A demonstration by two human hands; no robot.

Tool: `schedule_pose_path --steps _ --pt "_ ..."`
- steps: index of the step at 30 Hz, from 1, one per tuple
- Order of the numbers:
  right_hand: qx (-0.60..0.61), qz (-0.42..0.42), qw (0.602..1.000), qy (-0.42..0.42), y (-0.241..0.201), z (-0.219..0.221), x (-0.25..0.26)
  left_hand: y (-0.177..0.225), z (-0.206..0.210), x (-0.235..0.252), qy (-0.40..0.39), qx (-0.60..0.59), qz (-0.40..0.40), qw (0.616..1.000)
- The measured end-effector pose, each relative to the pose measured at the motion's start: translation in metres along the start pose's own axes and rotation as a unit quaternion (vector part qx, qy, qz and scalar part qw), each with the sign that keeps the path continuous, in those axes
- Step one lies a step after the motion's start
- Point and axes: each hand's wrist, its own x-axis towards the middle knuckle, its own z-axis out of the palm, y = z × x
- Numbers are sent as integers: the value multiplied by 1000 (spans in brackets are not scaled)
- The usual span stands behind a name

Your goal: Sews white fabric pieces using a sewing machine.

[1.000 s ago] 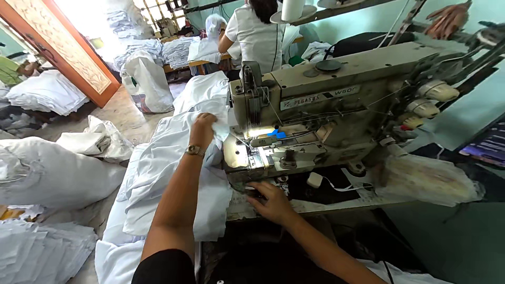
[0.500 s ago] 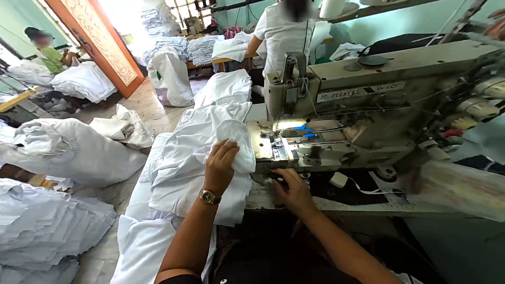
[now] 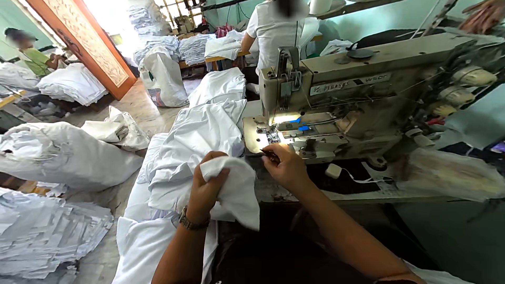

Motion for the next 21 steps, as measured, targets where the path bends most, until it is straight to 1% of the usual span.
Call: schedule_pose_path --steps 2,3,4,5,6,7,10,11,12,13,15,16,17,18,19,20,21 --pt "108 1 990 -95 -8 7 -8 17 -1 -9 -89 -55 41 994" --pt "124 -14 982 -142 -17 16 -13 26 1 -15 -140 -97 53 984" --pt "107 -35 977 -183 -28 25 -16 33 4 -22 -184 -145 52 971" --pt "78 -68 975 -199 -37 37 -18 40 9 -31 -221 -197 44 954" --pt "58 -105 975 -185 -42 48 -17 47 13 -42 -254 -238 24 937" --pt "53 -131 979 -150 -46 56 -13 53 15 -52 -291 -261 -4 920" --pt "48 -145 988 19 -54 56 21 55 14 -74 -390 -266 -119 874" --pt "57 -150 985 57 -58 50 34 47 9 -83 -397 -266 -168 862" --pt "71 -161 981 78 -62 43 43 39 3 -94 -385 -255 -215 861" --pt "84 -183 975 90 -66 38 49 32 -6 -104 -354 -218 -249 875" --pt "104 -234 962 97 -72 27 53 18 -27 -118 -263 -80 -281 919" --pt "107 -251 958 87 -75 20 51 12 -37 -125 -222 14 -285 932" --pt "107 -258 957 75 -76 13 45 9 -46 -131 -196 133 -290 927" --pt "101 -261 958 64 -76 6 37 6 -55 -136 -176 260 -300 901" --pt "86 -264 959 59 -75 -2 30 6 -64 -140 -151 381 -313 857" --pt "63 -270 959 59 -73 -12 23 8 -72 -142 -111 485 -312 810" --pt "40 -276 958 63 -71 -22 15 14 -80 -144 -57 565 -284 773"
